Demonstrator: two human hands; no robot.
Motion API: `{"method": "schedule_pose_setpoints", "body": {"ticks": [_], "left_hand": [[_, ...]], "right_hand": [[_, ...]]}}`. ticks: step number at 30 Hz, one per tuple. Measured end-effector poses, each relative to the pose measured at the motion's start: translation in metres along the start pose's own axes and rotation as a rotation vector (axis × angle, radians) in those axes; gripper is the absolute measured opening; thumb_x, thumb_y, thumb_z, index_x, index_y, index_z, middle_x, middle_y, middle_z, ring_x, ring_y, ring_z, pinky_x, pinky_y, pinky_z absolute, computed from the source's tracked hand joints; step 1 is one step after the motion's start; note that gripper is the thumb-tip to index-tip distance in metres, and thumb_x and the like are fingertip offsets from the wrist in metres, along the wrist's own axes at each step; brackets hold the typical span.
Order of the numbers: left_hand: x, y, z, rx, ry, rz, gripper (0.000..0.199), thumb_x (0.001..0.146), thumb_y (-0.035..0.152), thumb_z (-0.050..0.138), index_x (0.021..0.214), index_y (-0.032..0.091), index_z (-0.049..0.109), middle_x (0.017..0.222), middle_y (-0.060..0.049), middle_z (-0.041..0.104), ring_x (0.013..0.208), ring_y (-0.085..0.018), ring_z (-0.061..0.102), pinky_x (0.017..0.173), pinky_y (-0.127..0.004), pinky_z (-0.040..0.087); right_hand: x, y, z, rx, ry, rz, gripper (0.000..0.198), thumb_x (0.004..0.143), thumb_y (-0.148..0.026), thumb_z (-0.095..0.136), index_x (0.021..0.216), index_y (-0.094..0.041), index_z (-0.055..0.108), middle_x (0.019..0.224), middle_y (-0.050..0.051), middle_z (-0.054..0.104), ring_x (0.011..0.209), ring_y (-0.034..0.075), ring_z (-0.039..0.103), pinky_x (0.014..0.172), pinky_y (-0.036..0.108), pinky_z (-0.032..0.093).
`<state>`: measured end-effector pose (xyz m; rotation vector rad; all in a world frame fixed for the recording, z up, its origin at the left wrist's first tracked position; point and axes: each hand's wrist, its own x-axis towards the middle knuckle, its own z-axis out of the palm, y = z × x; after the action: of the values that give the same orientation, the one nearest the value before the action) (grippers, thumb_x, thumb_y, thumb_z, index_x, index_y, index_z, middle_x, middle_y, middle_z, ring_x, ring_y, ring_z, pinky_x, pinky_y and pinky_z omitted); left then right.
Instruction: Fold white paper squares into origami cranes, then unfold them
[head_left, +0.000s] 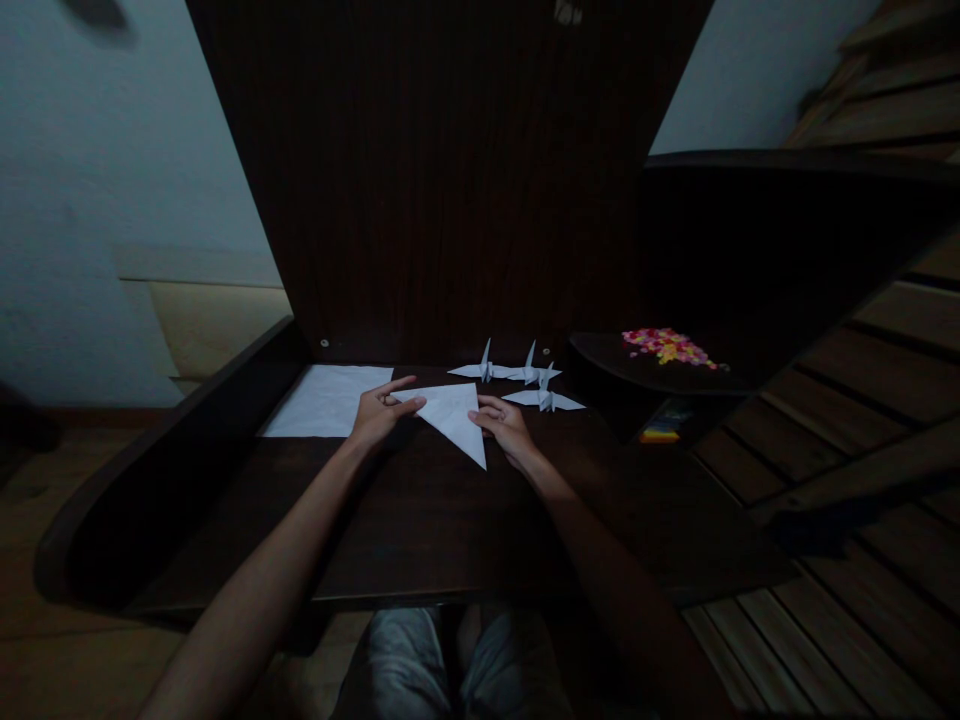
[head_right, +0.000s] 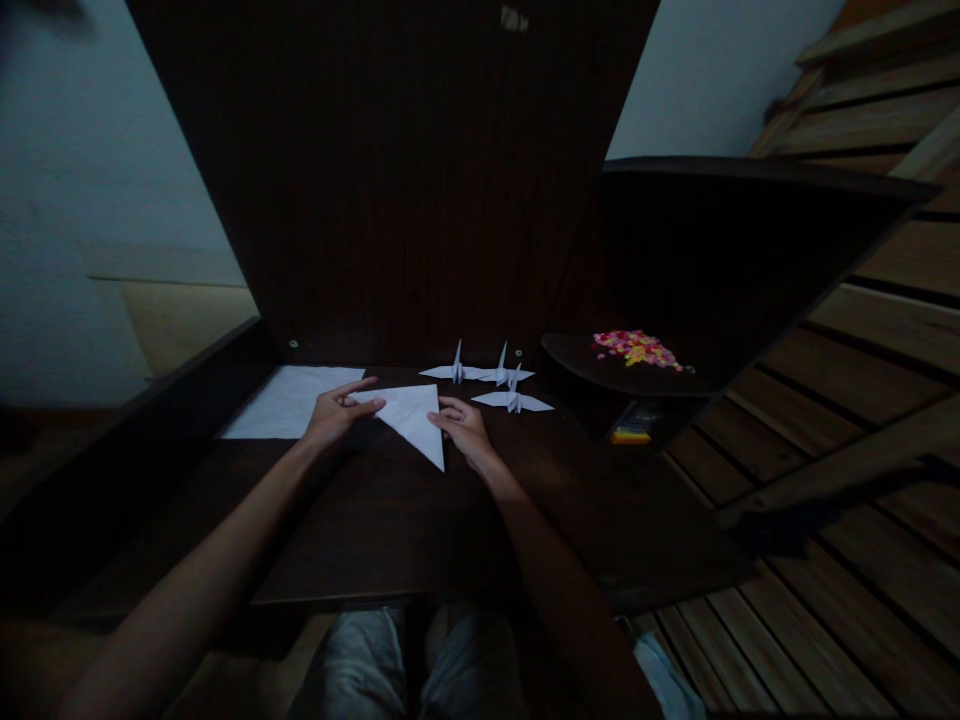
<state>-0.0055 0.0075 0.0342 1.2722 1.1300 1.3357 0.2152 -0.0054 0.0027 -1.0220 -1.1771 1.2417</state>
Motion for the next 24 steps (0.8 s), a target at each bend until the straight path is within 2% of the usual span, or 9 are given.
{"method": "schedule_pose_setpoints", "body": {"ticks": [3,5,10,12,15,17,20,24], "left_hand": [[0.002,-0.003,0.002,-0.114,0.063,-0.004,0.058,0.053,0.035,0.085,0.103,0.008,0.07,0.047,0.006,0.053,0.048,-0.01,0.054,0.06,-0.025,0.049],[0.004,-0.005,0.003,-0.156,0.101,-0.021,0.053,0.052,0.036,0.085,0.094,0.008,0.071,0.056,0.0,0.063,0.056,-0.014,0.06,0.062,-0.028,0.052],[0.007,-0.008,0.002,-0.237,0.148,-0.01,0.043,0.055,0.037,0.084,0.084,0.009,0.07,0.074,-0.006,0.071,0.069,-0.017,0.066,0.067,-0.029,0.054],[0.005,-0.008,0.005,-0.264,0.086,-0.027,0.041,0.059,0.04,0.081,0.084,0.01,0.068,0.08,-0.007,0.071,0.075,-0.018,0.067,0.072,-0.03,0.056],[-0.001,-0.009,0.012,-0.241,-0.133,-0.125,0.044,0.063,0.036,0.08,0.097,0.013,0.065,0.086,-0.008,0.072,0.08,-0.02,0.068,0.075,-0.037,0.057],[-0.005,-0.011,0.016,-0.22,-0.236,-0.18,0.052,0.061,0.029,0.082,0.106,0.015,0.06,0.087,-0.008,0.072,0.078,-0.021,0.068,0.074,-0.039,0.058],[-0.006,-0.014,0.018,-0.219,-0.256,-0.187,0.053,0.061,0.022,0.079,0.108,0.014,0.057,0.083,-0.007,0.071,0.074,-0.021,0.068,0.069,-0.037,0.057],[-0.004,-0.015,0.014,-0.202,-0.244,-0.168,0.044,0.061,0.02,0.073,0.102,0.014,0.061,0.086,-0.007,0.07,0.075,-0.019,0.066,0.062,-0.028,0.052]], "right_hand": [[-0.002,0.001,0.002,-0.068,-0.072,0.06,0.031,0.056,-0.036,0.079,0.075,-0.014,0.068,0.063,0.001,0.067,0.055,0.012,0.058,0.05,0.022,0.041],[-0.003,0.001,0.004,-0.095,-0.063,0.071,0.029,0.055,-0.037,0.079,0.066,-0.014,0.066,0.058,0.0,0.064,0.05,0.01,0.054,0.047,0.021,0.039],[-0.005,0.001,0.008,-0.038,-0.103,0.11,0.033,0.052,-0.037,0.082,0.07,-0.014,0.065,0.06,0.0,0.066,0.051,0.011,0.057,0.047,0.021,0.043],[-0.006,0.001,0.01,-0.009,-0.083,0.103,0.034,0.051,-0.036,0.083,0.07,-0.014,0.064,0.06,0.0,0.066,0.05,0.01,0.057,0.047,0.021,0.044],[-0.007,0.002,0.013,0.025,-0.053,0.088,0.034,0.052,-0.036,0.082,0.071,-0.015,0.064,0.063,0.0,0.067,0.05,0.01,0.058,0.046,0.02,0.045],[-0.008,0.001,0.013,0.038,-0.085,0.101,0.034,0.055,-0.038,0.081,0.072,-0.015,0.063,0.064,0.001,0.067,0.05,0.011,0.06,0.045,0.02,0.047],[-0.009,-0.001,0.011,0.056,-0.122,0.118,0.035,0.062,-0.043,0.077,0.077,-0.016,0.062,0.061,0.0,0.065,0.048,0.013,0.061,0.044,0.024,0.05],[-0.009,-0.007,0.008,0.101,-0.055,0.087,0.038,0.067,-0.042,0.072,0.092,-0.017,0.059,0.067,0.001,0.067,0.046,0.012,0.06,0.041,0.024,0.05]]}}
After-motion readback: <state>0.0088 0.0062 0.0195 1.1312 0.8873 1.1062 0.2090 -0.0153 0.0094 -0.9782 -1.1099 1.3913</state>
